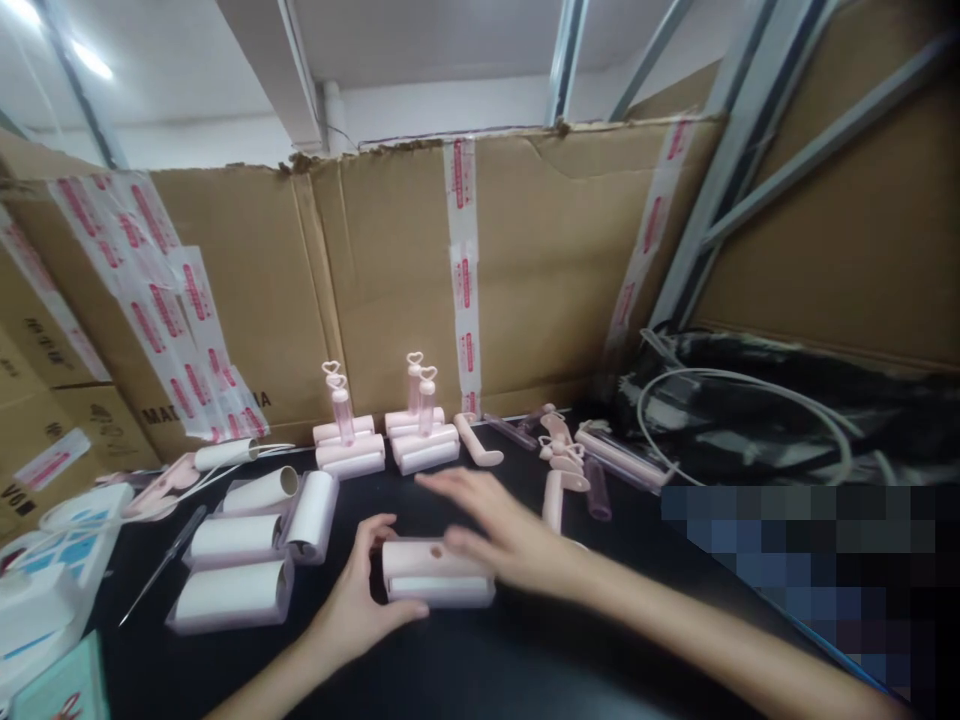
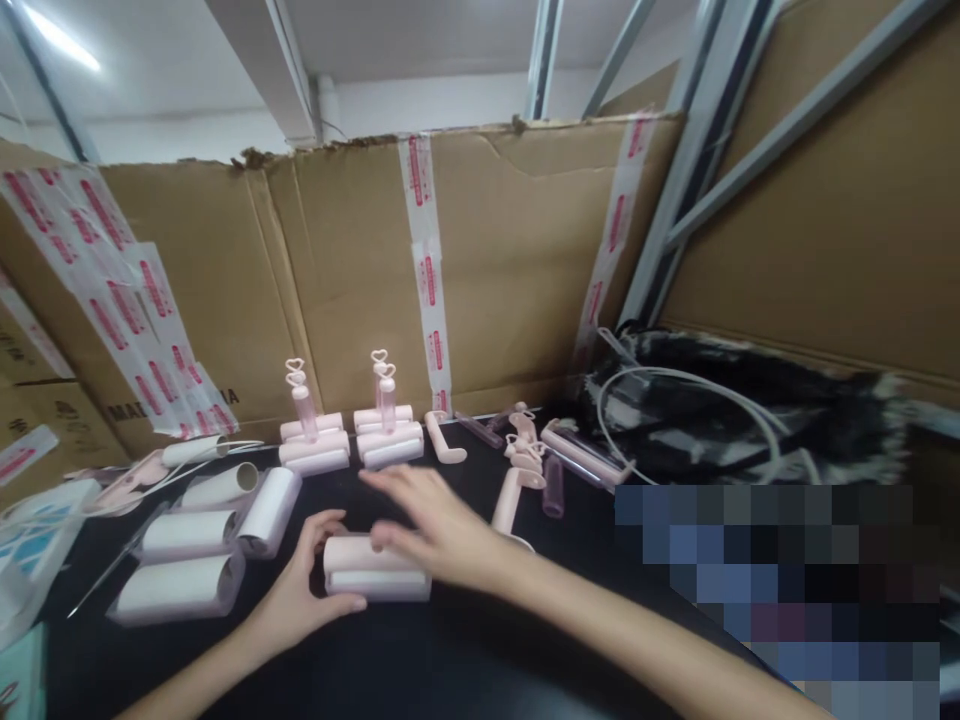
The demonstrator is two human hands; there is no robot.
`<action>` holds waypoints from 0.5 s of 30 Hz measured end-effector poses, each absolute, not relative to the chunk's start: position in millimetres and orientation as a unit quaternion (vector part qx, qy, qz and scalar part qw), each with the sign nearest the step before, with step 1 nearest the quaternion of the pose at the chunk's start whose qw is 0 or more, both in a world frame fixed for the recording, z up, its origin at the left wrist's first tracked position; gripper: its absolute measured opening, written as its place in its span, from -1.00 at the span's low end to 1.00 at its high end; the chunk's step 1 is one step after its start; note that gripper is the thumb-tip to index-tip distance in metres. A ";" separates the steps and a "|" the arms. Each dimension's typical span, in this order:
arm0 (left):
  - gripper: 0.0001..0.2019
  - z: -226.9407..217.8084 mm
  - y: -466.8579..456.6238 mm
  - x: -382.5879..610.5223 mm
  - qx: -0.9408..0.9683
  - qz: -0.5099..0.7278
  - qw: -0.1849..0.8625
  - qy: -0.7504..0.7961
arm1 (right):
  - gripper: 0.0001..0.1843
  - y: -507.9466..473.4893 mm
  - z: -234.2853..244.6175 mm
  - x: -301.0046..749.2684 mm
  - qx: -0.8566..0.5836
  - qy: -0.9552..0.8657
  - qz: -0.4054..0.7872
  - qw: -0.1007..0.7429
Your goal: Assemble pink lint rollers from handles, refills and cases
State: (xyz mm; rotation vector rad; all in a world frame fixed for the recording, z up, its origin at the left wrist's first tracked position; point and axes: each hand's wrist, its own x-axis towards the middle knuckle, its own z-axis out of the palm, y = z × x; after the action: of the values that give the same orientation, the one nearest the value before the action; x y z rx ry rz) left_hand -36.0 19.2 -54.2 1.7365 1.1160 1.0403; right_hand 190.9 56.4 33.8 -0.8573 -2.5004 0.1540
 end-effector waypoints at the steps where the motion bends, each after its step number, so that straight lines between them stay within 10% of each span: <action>1: -0.27 -53.8 18.1 -35.8 0.690 0.404 0.396 0.451 | -0.56 69.1 41.1 203.5 -0.356 -0.902 0.034 0.243; 8: -0.28 -53.3 16.2 -36.4 0.693 0.397 0.382 0.465 | -0.71 183.6 44.5 273.7 -0.588 -0.797 -0.077 0.111; 15: -0.26 -46.7 13.4 -36.9 0.692 0.399 0.381 0.465 | -0.57 190.3 36.5 281.4 -0.582 -0.799 0.017 0.150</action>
State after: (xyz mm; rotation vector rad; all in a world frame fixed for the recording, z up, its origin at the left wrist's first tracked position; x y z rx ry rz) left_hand -36.9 13.4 -46.7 1.7667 1.1868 1.0171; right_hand 281.4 190.3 36.5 -1.6719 -2.2959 0.0481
